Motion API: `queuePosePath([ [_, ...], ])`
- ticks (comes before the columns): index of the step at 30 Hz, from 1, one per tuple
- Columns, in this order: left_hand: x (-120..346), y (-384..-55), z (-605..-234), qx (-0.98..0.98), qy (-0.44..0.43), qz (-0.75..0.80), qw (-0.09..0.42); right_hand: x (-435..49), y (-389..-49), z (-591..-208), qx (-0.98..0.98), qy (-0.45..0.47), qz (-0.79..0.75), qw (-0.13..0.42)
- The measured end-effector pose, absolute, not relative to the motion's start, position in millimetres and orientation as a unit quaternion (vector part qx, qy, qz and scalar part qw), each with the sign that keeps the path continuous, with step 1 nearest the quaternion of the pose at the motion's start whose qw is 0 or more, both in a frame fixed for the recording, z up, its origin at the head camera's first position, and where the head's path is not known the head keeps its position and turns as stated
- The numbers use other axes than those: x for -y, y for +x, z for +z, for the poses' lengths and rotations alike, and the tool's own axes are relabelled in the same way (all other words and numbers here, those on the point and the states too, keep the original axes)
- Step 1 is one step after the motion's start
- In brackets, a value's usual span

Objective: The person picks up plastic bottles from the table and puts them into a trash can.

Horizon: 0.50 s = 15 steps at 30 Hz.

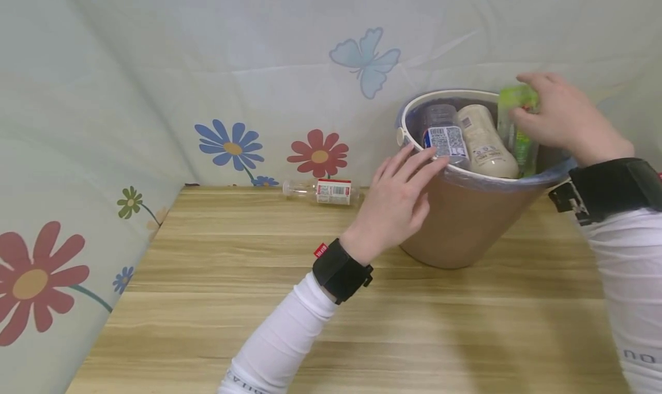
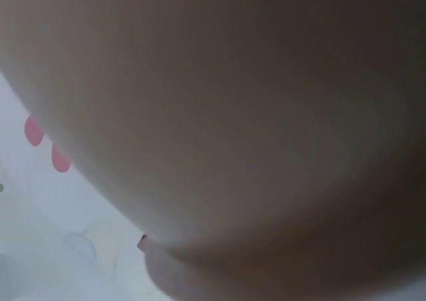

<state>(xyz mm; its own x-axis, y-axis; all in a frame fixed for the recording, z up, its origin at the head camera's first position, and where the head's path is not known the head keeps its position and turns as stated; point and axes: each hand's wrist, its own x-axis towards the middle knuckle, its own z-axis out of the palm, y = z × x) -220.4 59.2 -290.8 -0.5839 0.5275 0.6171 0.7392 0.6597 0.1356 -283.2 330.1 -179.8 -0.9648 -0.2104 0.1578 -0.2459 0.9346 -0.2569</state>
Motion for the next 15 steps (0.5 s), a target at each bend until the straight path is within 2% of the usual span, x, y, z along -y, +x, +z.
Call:
queuePosePath([
  [8,-58.2,-221.4,-291.2,0.872,-0.367,-0.194,0.260,-324.9,-276.8,-172.5,0.985,0.099,0.122,0.072],
  [15,-43.0,-220.7,-300.6,0.864,-0.358,-0.224,0.273,-314.8,-264.3,-180.8,0.975,0.098,0.149,0.128],
])
